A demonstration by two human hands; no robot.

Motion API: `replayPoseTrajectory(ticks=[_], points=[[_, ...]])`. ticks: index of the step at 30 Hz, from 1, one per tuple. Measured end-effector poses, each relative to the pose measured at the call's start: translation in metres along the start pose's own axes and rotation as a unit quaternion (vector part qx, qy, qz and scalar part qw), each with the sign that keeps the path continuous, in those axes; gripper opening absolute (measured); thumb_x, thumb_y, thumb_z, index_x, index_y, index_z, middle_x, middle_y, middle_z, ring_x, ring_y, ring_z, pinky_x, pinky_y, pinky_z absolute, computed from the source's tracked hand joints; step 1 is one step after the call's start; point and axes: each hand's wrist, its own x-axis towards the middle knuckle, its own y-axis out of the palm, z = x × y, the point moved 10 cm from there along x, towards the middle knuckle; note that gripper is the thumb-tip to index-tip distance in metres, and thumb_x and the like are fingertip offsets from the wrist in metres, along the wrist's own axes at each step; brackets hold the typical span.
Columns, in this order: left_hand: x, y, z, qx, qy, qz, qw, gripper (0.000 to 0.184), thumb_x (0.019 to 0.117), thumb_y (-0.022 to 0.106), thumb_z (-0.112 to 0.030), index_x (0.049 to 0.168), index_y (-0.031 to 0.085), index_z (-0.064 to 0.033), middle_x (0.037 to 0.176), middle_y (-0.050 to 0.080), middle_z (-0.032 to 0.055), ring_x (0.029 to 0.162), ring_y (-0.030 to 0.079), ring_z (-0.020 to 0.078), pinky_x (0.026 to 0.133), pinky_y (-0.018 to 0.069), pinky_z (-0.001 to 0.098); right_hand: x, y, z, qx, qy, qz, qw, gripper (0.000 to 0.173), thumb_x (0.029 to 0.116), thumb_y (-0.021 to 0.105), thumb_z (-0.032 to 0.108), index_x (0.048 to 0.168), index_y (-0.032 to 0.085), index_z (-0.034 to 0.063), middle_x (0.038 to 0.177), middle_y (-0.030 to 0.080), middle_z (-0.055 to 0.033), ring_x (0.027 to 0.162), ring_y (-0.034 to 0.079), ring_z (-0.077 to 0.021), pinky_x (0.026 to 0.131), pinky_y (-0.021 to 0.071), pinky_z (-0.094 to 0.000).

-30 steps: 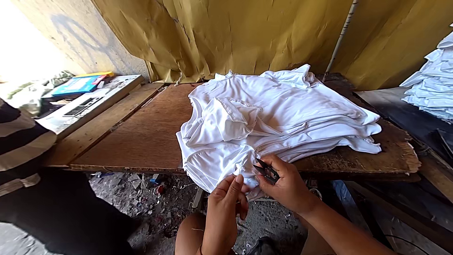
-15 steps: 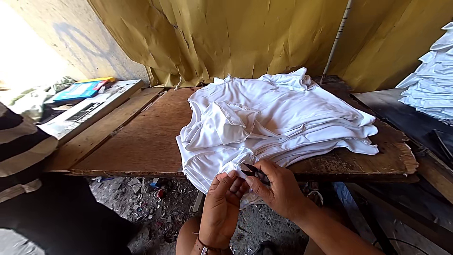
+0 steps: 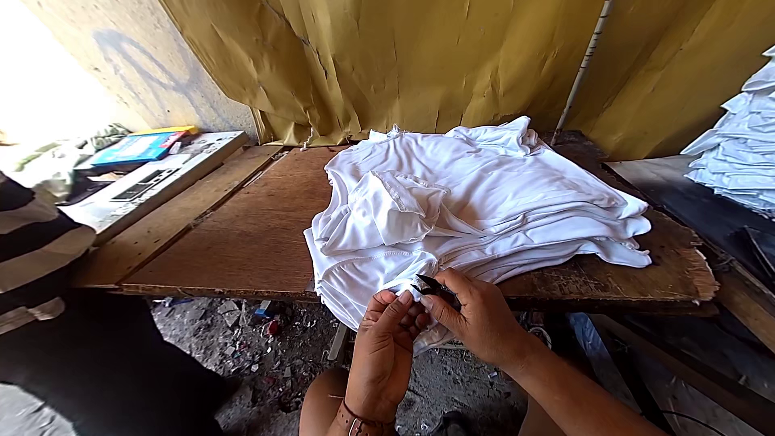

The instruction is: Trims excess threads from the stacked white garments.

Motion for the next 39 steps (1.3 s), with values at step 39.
replayPoseTrajectory(ticks=[39], points=[[0.001,0.008,-0.001,0.045,-0.015,0.012,0.999,0.018,0.1091,0.036,-0.005,0.100,0.052,-0.0021,0.077,0.071,0.0115,0.064,0.072,0.0181,0.063,0.0633,0.0306,-0.035,0.005,-0.023,0.184,0.098,0.010,0.978,0.034,0.0993,0.061,0.036,0.104,0.066,0.0030,0.076,0.060,-0.0004,0.065,0.054,-0.0040,0.060,0.0469,-0.0215]])
